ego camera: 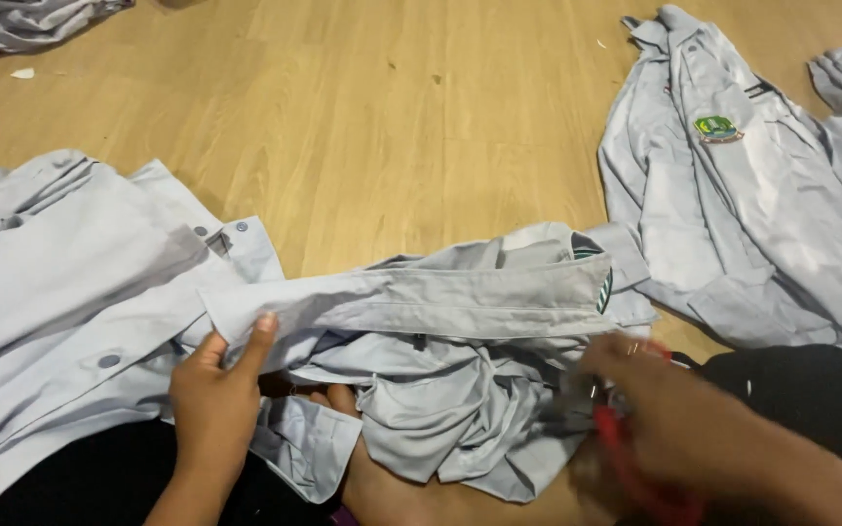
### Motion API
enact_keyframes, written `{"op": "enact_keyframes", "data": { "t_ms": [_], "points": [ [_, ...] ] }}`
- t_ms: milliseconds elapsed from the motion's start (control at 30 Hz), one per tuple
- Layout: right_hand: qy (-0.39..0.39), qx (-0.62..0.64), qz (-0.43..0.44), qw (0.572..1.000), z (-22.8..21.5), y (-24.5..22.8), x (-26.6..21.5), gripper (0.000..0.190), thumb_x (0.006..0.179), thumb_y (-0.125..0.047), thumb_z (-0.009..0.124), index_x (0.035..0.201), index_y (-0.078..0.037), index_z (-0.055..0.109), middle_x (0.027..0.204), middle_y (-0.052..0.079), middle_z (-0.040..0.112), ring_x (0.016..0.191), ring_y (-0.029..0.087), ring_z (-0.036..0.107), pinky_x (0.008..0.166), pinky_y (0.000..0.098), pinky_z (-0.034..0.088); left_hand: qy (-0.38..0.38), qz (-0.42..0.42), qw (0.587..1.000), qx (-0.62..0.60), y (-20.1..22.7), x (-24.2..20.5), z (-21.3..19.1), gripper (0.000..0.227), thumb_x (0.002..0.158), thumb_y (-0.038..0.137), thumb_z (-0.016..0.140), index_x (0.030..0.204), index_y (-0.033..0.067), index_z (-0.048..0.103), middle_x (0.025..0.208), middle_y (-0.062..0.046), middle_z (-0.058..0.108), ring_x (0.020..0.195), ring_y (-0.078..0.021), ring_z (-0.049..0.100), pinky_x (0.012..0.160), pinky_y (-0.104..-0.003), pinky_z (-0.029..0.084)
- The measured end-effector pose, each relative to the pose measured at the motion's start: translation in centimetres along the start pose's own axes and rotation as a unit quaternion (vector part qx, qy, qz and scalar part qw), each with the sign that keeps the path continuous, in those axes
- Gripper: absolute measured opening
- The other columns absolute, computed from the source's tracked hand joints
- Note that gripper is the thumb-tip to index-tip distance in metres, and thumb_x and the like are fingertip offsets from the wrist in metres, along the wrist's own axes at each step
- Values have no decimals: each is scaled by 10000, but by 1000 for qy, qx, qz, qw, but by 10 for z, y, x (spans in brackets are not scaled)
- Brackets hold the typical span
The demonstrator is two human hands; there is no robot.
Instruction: Trimming loose threads from white uniforms using a pair of scissors on a factory floor.
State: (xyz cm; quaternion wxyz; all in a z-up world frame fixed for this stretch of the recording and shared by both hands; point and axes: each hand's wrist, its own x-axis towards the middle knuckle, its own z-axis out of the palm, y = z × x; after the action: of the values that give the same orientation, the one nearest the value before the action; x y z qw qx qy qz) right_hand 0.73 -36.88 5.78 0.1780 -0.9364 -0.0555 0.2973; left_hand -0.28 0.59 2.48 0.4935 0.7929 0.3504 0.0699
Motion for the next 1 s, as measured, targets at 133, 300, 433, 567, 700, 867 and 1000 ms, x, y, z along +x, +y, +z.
{"op": "enact_keyframes", "data": {
  "t_ms": [133, 300, 433, 567, 700, 867, 1000],
  "points": [
    [-120, -179, 51, 975, 64, 39, 7, 928, 654, -454, 967, 1420, -636, 476, 1518, -237, 294, 1054, 258, 667, 1059, 349, 455, -19, -4, 999, -40, 5, -7, 9, 312, 898, 340, 753, 1014, 55, 811, 955, -18, 797, 946, -81, 655, 878, -267, 501],
    [-81, -109, 82, 987, 60, -19, -6, 715, 834, -229, 521, 1493, -454, 360, 1469, -115, 552, 1366, 169, 555, 1035, 456, 514, -36, -23, 995, -85, 7, -7, 12, 294, 914, 292, 743, 972, 14, 818, 958, -26, 796, 956, -72, 638, 876, -259, 498],
    [8, -175, 123, 977, 21, -29, 1, 421, 824, -454, 538, 1213, -594, 619, 1125, -96, 761, 1056, 218, 747, 940, 374, 577, -15, 6, 998, -54, -5, 7, 17, 659, 931, 423, 765, 582, 135, 286, 575, 40, 245, 604, -103, 257, 555, -297, 233],
    [204, 36, 109, 972, -4, 3, 45, 419, 819, -437, 745, 1217, -307, 720, 1225, 11, 725, 1075, 236, 694, 980, 395, 505, -28, -33, 998, -43, 7, 10, 23, 680, 955, 488, 713, 580, 113, 287, 545, -1, 271, 584, -146, 266, 569, -319, 253],
    [202, 156, 183, 949, -17, -8, 60, 854, 795, -449, 762, 1546, -280, 390, 1558, 89, 494, 1342, 301, 569, 1044, 508, 470, -38, 24, 999, 17, -7, 21, 34, 659, 979, 572, 611, 590, 113, 340, 544, -22, 322, 593, -160, 340, 574, -362, 316],
    [218, 296, 220, 904, -24, -16, 60, 812, 726, -381, 856, 1432, -114, 555, 1011, 81, 691, 863, 233, 652, 741, 378, 471, -103, -16, 993, 51, 26, -1, 15, 320, 737, 375, 847, 940, 132, 802, 886, 1, 820, 856, -90, 706, 771, -271, 515],
    [244, 120, 178, 946, -34, -3, 67, 404, 823, -514, 712, 1077, -204, 757, 1093, 80, 799, 997, 321, 736, 876, 429, 503, -52, 43, 992, 107, 23, 13, 8, 382, 789, 471, 832, 781, 105, 723, 616, -42, 626, 600, -161, 507, 624, -317, 426]
  ]
}}
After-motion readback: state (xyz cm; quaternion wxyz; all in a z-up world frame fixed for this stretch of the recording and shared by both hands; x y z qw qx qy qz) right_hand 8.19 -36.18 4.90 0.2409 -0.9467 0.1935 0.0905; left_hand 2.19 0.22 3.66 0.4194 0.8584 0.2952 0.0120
